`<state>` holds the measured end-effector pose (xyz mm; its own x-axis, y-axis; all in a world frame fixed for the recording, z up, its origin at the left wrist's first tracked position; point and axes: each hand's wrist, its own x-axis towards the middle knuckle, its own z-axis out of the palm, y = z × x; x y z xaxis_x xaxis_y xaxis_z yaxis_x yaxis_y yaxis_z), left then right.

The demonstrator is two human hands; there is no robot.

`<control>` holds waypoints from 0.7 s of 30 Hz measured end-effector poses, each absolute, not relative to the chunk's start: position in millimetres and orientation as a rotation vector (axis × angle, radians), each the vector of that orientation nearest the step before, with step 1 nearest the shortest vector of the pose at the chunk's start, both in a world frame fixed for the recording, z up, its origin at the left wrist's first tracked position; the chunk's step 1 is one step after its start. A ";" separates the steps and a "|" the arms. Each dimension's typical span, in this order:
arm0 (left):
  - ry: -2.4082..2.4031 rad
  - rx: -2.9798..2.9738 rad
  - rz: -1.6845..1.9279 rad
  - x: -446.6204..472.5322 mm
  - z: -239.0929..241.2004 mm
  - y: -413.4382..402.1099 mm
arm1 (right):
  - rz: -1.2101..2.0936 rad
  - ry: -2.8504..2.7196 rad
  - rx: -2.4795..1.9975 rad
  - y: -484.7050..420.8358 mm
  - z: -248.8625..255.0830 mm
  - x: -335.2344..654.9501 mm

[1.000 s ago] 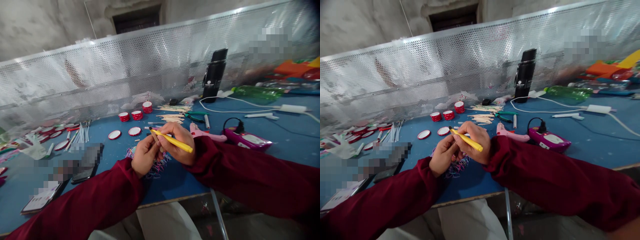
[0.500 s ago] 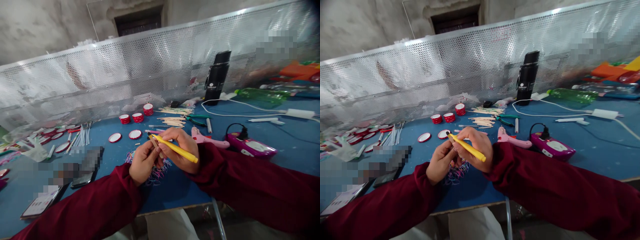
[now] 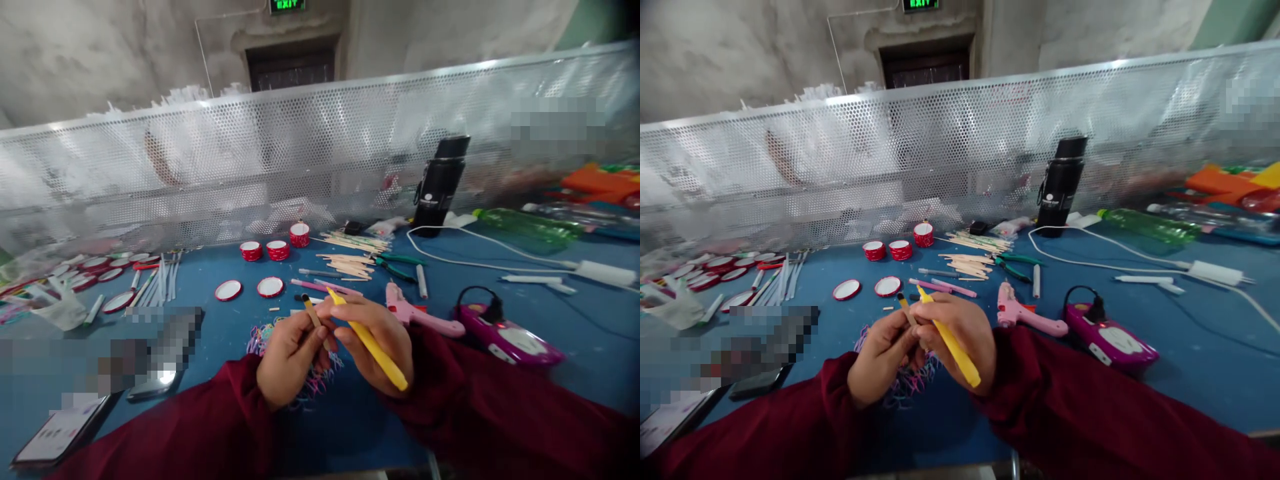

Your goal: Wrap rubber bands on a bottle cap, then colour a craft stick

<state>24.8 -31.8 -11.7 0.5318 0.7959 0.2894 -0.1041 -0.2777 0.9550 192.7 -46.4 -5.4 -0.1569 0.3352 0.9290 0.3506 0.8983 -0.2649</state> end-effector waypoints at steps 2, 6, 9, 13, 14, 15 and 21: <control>0.591 1.613 0.956 26.9 -9.0 -33.3 | 0.012 -1.733 -0.543 -49.7 -3.6 192.9; 0.590 1.601 0.951 29.6 -3.5 -33.9 | 0.058 -1.687 -0.575 -55.7 -2.8 193.2; 0.613 1.589 0.962 28.9 -2.2 -32.1 | 0.062 -1.684 -0.642 -55.9 -5.1 193.6; 0.616 1.572 0.984 26.1 -5.7 -29.0 | 0.102 -1.677 -0.710 -53.9 -7.1 191.5; 0.620 1.561 0.991 25.5 -6.7 -28.8 | 0.114 -1.675 -0.715 -53.5 -7.7 190.6; 0.623 1.552 0.993 24.9 -7.5 -28.8 | 0.122 -1.668 -0.724 -53.0 -8.4 189.8; 0.604 1.555 1.017 22.3 -5.7 -33.0 | 0.198 -1.626 -0.718 -49.2 -14.9 190.0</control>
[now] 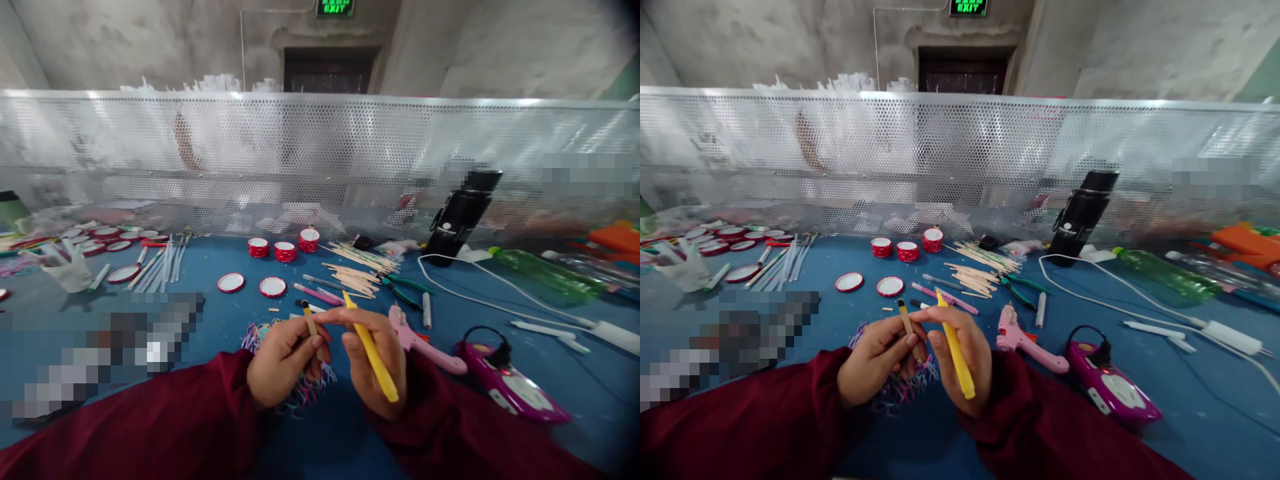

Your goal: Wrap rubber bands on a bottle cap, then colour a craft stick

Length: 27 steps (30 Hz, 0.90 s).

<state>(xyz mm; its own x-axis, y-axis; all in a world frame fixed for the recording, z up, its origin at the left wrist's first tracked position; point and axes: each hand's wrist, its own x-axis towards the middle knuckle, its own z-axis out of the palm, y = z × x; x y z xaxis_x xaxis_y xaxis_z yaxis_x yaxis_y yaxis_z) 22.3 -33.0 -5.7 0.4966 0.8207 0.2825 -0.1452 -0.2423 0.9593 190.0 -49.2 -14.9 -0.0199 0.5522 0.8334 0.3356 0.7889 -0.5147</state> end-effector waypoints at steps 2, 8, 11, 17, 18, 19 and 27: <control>0.590 1.568 1.016 21.9 -3.8 -34.3 | 0.199 -1.620 -0.658 -48.7 -14.6 191.0; 0.550 1.496 1.016 23.5 -1.1 -33.8 | 0.171 -1.671 -0.612 -48.9 -13.9 193.5; 0.525 1.423 1.031 25.0 -1.8 -31.1 | 0.165 -1.684 -0.605 -49.1 -14.0 195.1; 0.520 1.377 1.006 26.6 -2.8 -30.4 | 0.093 -1.886 -0.553 -49.9 1.6 200.2; 0.526 1.382 0.995 26.7 -3.1 -30.8 | 0.078 -1.902 -0.562 -49.8 3.7 200.9; 0.532 1.389 0.988 26.7 -3.3 -31.0 | 0.069 -1.901 -0.577 -49.6 4.7 201.3; 0.531 1.368 1.022 26.0 -4.3 -27.8 | 0.061 -1.636 -0.776 -50.7 0.7 190.5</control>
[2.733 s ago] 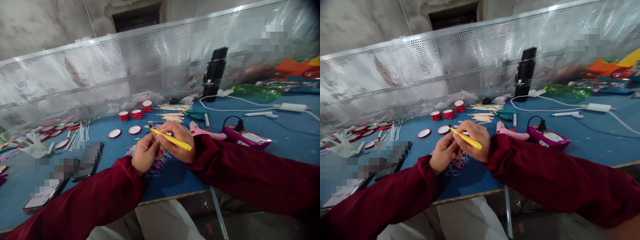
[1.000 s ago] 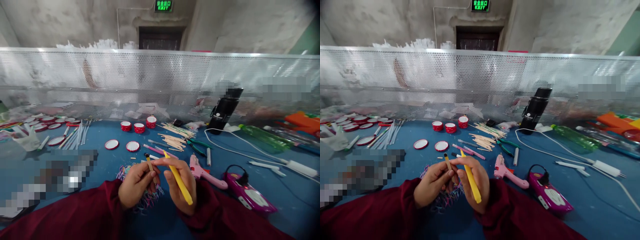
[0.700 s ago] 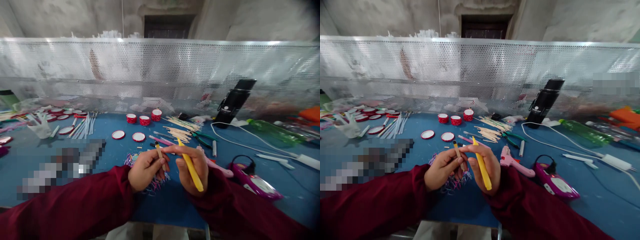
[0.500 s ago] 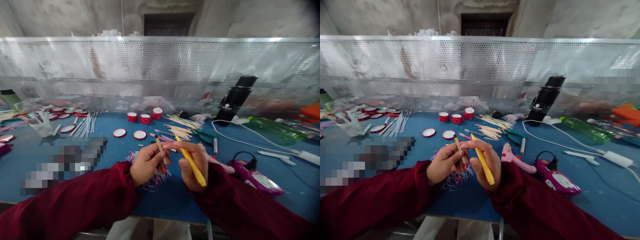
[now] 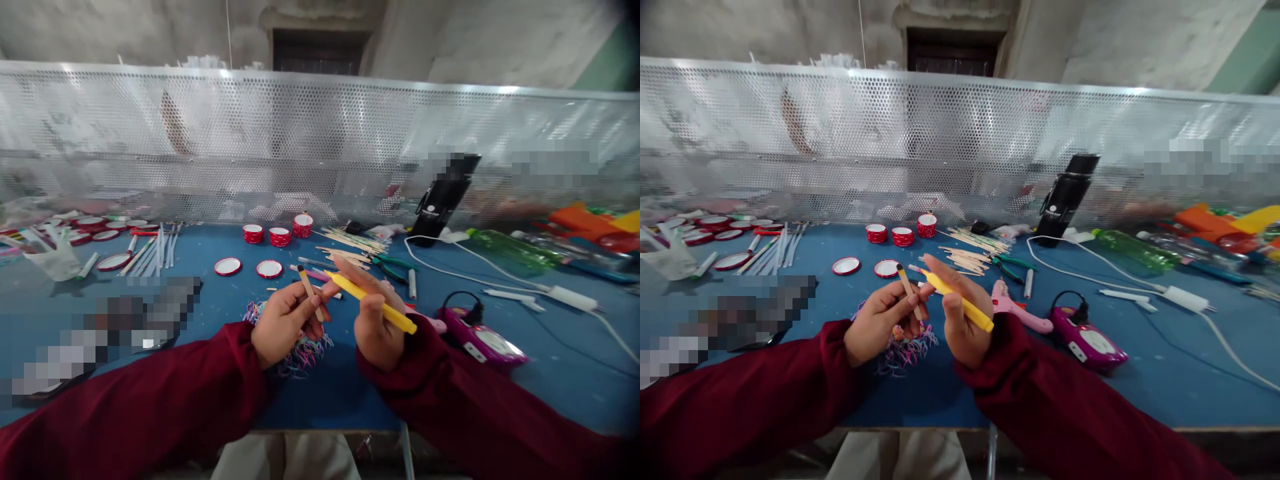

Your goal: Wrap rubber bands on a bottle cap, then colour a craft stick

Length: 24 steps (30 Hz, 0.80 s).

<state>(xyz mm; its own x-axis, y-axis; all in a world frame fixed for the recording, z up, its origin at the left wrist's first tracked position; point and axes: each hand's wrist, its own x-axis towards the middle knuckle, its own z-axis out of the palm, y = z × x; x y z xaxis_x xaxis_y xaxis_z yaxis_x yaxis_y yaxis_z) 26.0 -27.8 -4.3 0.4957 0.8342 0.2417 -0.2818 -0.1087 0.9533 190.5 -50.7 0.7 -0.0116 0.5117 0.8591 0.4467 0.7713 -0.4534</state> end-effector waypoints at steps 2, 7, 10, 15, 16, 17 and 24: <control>0.512 1.339 1.031 26.0 -2.8 -27.4 | 0.057 -1.561 -0.781 -50.9 4.9 182.4; 0.536 1.350 1.026 24.3 8.2 -25.1 | 0.260 -1.362 -0.743 -47.0 17.3 160.0; 0.534 1.376 1.038 23.0 14.5 -24.5 | 0.347 -1.380 -0.712 -42.6 18.7 153.0; 0.508 1.426 1.045 22.1 8.8 -26.1 | 0.315 -1.433 -0.760 -39.4 6.9 154.8; 0.502 1.452 1.034 21.7 5.7 -26.6 | 0.301 -1.437 -0.793 -40.1 3.9 155.7; 0.499 1.482 1.026 21.2 2.6 -27.2 | 0.305 -1.444 -0.827 -41.3 1.2 156.3; 0.577 1.614 1.016 17.5 -7.0 -33.7 | 0.818 -1.436 -0.810 -53.5 -0.1 150.5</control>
<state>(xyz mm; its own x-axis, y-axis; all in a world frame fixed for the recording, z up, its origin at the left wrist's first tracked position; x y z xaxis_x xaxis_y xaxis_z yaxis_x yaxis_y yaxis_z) 17.5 -33.7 -7.0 0.5151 0.7960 0.3178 -0.1346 -0.2911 0.9472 150.5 -53.5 -0.1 -0.0209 0.8632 0.5044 0.0063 0.5046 -0.8633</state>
